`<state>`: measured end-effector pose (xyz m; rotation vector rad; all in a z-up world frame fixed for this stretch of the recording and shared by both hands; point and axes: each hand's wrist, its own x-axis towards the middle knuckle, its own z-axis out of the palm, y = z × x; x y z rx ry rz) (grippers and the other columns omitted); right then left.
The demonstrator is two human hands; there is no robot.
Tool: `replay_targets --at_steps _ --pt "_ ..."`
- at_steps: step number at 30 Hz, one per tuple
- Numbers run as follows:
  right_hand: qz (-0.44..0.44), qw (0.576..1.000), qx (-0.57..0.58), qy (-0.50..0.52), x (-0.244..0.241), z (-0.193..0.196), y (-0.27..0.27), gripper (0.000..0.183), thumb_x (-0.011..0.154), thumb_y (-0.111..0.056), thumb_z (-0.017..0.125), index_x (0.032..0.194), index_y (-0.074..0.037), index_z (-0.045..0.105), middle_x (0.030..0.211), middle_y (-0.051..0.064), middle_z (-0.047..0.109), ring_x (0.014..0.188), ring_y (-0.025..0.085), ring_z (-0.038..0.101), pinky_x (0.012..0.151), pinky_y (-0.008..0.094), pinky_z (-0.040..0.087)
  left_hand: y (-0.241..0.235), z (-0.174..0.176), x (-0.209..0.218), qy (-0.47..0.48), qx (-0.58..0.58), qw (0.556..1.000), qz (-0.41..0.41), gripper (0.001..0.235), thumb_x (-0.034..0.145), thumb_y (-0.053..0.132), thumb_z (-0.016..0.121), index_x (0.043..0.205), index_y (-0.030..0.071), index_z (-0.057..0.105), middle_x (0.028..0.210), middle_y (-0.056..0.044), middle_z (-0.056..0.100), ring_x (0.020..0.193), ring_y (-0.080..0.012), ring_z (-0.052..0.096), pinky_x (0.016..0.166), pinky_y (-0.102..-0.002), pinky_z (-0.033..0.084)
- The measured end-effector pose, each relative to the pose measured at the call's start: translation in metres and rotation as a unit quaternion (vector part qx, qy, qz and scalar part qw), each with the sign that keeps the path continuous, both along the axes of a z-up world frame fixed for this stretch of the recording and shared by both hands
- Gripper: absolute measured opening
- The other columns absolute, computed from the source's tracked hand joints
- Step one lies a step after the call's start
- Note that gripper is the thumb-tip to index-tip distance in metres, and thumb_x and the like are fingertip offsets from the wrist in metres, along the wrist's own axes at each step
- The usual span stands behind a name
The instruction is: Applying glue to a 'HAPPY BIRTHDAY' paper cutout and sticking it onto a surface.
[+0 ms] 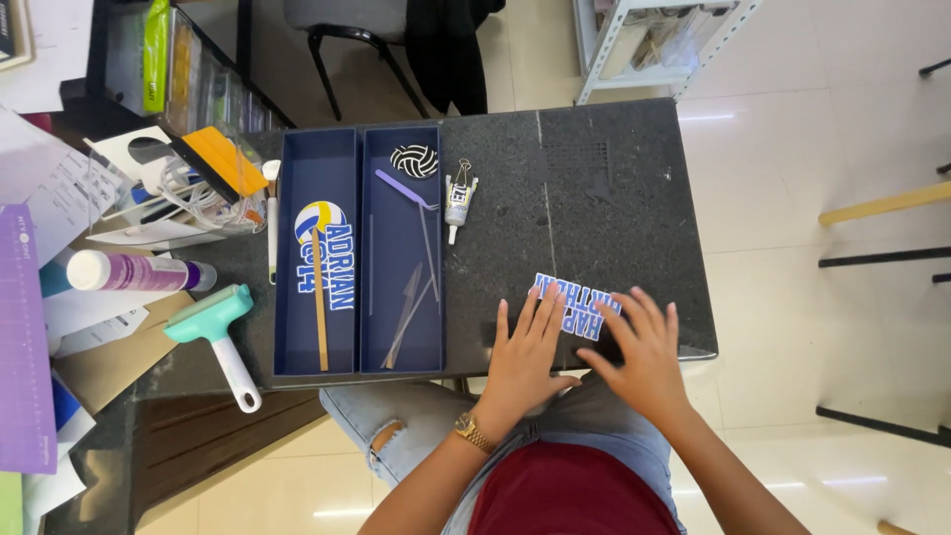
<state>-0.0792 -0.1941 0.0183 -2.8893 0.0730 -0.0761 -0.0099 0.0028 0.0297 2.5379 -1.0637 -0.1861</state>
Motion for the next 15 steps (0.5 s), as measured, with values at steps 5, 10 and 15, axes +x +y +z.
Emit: replay_targets --at_steps 5,10,15 --pt "-0.127 0.991 0.029 0.032 0.025 0.011 -0.005 0.09 0.079 -0.061 0.074 0.158 -0.03 0.044 0.164 0.007 0.036 0.157 0.04 0.019 0.119 0.074 0.015 -0.005 -0.001 -0.011 0.009 -0.004 1.0 0.026 0.115 0.069 0.064 0.076 0.157 0.002 0.035 0.166 -0.018 0.031 0.156 -0.0379 0.02 0.12 -0.072 0.006" --pt "-0.219 0.965 0.088 0.112 0.048 0.035 -0.047 0.11 0.066 -0.059 0.084 0.161 -0.03 0.037 0.169 0.011 0.026 0.158 0.041 0.013 0.12 0.071 0.018 -0.028 -0.008 -0.012 -0.009 -0.03 0.999 0.014 0.104 0.076 0.066 0.068 0.156 0.006 0.039 0.163 -0.017 0.036 0.155 -0.0364 0.024 0.12 -0.072 0.004" --pt "-0.321 0.907 0.247 0.116 0.063 0.025 -0.117 0.106 0.066 -0.042 0.094 0.158 -0.023 0.044 0.147 0.021 0.058 0.141 0.04 0.049 0.113 0.057 0.042 -0.037 -0.007 -0.008 -0.01 -0.058 0.998 0.003 0.091 0.088 0.063 0.06 0.158 0.009 0.038 0.164 -0.015 0.035 0.155 -0.0353 0.024 0.119 -0.072 0.007"
